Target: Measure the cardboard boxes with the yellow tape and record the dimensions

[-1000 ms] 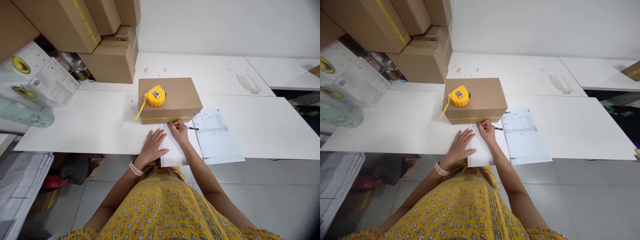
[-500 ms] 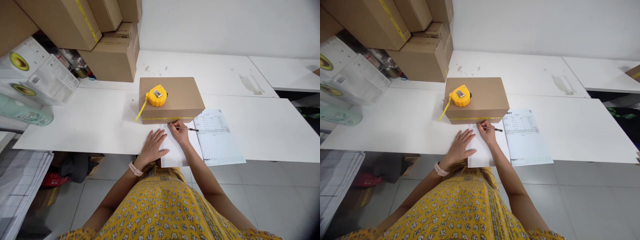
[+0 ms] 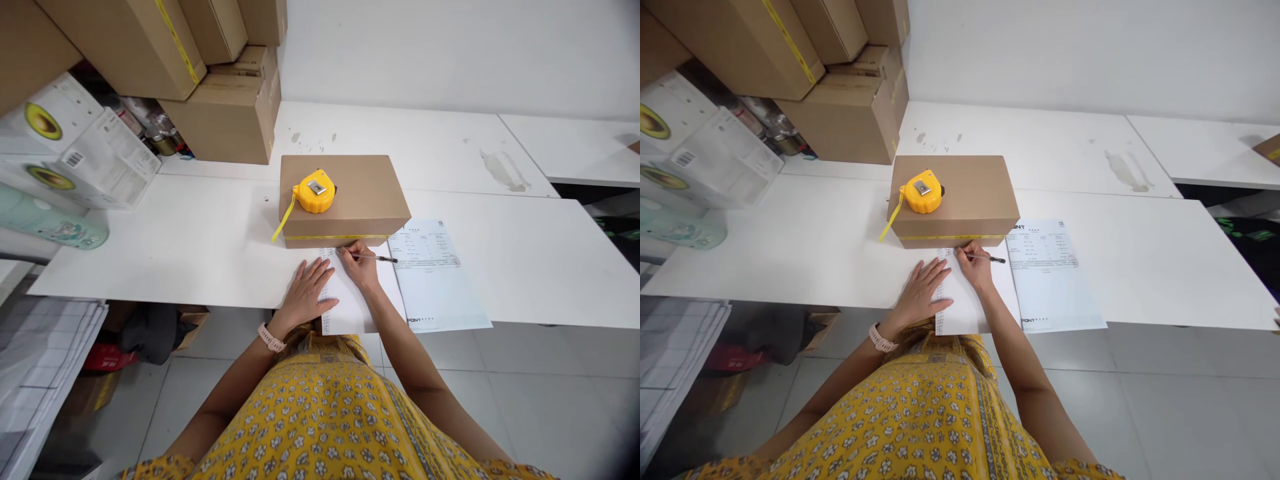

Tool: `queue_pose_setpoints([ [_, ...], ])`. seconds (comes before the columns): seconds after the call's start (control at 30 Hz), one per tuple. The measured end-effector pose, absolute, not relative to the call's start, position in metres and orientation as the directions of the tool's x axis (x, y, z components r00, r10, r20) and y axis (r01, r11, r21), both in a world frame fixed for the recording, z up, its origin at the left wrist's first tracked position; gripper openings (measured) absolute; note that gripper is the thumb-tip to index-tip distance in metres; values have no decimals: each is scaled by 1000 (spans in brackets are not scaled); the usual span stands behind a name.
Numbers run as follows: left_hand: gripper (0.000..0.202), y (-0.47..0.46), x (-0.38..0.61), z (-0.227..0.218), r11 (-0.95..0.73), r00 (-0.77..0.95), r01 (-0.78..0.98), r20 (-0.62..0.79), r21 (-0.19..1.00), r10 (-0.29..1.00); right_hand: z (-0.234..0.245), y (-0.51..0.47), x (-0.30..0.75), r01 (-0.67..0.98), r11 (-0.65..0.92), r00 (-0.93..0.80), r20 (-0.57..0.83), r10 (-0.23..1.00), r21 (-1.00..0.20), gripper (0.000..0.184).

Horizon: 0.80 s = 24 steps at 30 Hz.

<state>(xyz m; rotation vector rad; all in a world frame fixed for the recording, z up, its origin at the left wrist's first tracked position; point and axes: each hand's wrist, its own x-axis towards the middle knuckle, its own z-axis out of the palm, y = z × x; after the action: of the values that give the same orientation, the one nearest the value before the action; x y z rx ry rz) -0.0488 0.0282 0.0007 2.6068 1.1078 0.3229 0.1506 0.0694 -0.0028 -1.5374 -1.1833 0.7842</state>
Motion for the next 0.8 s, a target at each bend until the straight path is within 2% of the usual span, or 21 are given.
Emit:
queue_pose_setpoints([
  [0.8,68,28,-49,0,-666,681,664,94,340,726,0,69,150,295,-32,345,75,935,-955,30],
])
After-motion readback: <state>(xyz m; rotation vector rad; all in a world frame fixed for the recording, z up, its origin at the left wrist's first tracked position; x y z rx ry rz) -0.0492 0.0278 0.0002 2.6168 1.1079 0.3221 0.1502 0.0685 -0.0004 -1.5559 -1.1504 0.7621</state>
